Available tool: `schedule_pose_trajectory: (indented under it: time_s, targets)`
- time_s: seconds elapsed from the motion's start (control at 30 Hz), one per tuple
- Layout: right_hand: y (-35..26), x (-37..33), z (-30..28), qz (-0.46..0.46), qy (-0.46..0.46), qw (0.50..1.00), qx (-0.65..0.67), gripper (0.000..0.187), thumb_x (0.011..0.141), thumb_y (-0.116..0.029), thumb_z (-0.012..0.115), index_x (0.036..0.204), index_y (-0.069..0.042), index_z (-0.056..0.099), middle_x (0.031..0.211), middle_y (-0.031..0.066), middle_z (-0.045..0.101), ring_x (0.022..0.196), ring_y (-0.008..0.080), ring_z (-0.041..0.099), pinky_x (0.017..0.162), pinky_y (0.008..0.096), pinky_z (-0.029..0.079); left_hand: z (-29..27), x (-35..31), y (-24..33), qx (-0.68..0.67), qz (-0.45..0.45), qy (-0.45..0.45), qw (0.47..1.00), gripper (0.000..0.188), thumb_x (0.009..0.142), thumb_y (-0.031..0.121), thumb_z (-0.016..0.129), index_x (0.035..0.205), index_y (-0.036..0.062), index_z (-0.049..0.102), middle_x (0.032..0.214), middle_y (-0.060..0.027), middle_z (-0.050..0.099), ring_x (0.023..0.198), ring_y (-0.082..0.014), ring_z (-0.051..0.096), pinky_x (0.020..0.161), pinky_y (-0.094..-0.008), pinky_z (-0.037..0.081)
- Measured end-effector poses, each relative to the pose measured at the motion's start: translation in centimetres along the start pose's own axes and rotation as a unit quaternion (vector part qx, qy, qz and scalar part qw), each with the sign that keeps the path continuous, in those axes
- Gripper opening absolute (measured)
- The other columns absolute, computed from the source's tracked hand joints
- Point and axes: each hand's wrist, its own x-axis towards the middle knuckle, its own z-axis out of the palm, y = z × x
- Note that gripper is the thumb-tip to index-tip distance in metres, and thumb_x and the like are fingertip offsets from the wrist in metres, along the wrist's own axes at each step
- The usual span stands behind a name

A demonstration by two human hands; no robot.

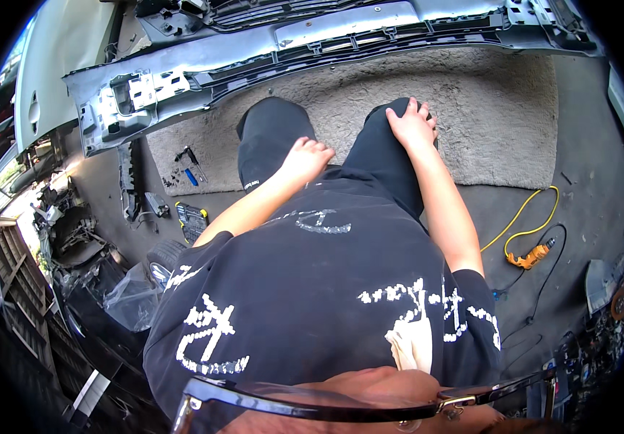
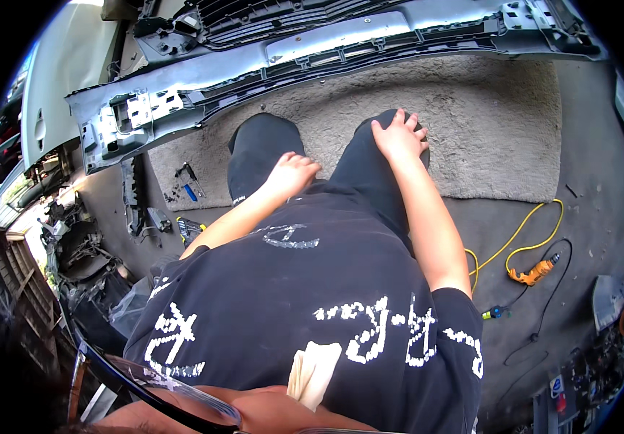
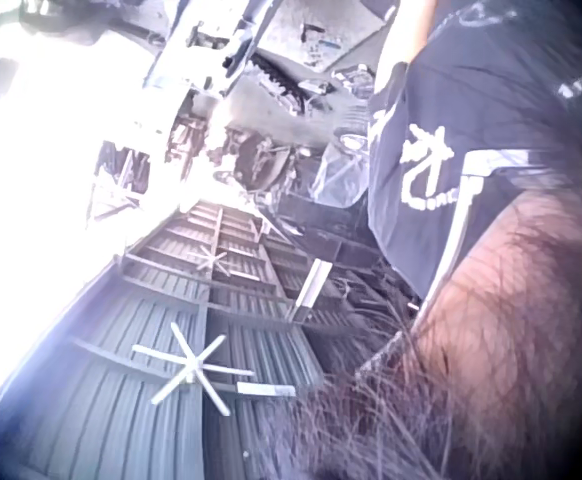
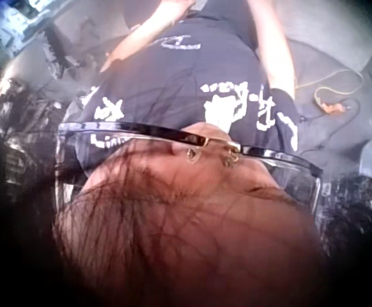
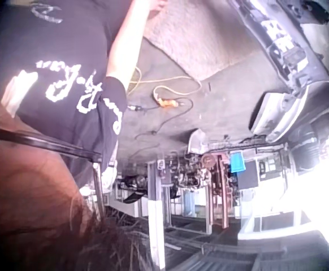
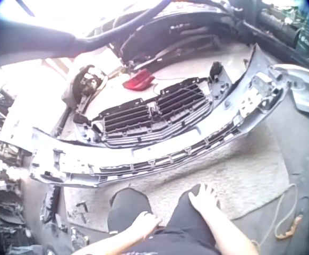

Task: The person holds a power drill and uses it to drill holes into the plastic trim of a car bumper on the ground, then moves to a different section of the bumper to drill additional holes.

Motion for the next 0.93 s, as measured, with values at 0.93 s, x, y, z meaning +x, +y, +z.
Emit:
schedule_pose_trajectory:
  time_s: [0.93]
  targets:
    - [-1.2, 3.2, 1.5, 0.042, 0.042, 0.997, -0.047, 0.076, 0.098, -0.063, 0.06, 0.159, -0.017, 0.058, 0.16, 0.0145, 0.058, 0.145, 0.0398, 0.056, 0.121, 0.0559, 0.042, 3.5, 16.9, -2.9, -0.618, -0.356, 0.3, 0.633, 0.02, 0.098, 0.014, 0.071, 0.112, -0.0008, 0.074, 0.101, -0.0125, 0.077, 0.094, -0.0253, 0.071, 0.087, -0.0393, 0.057]
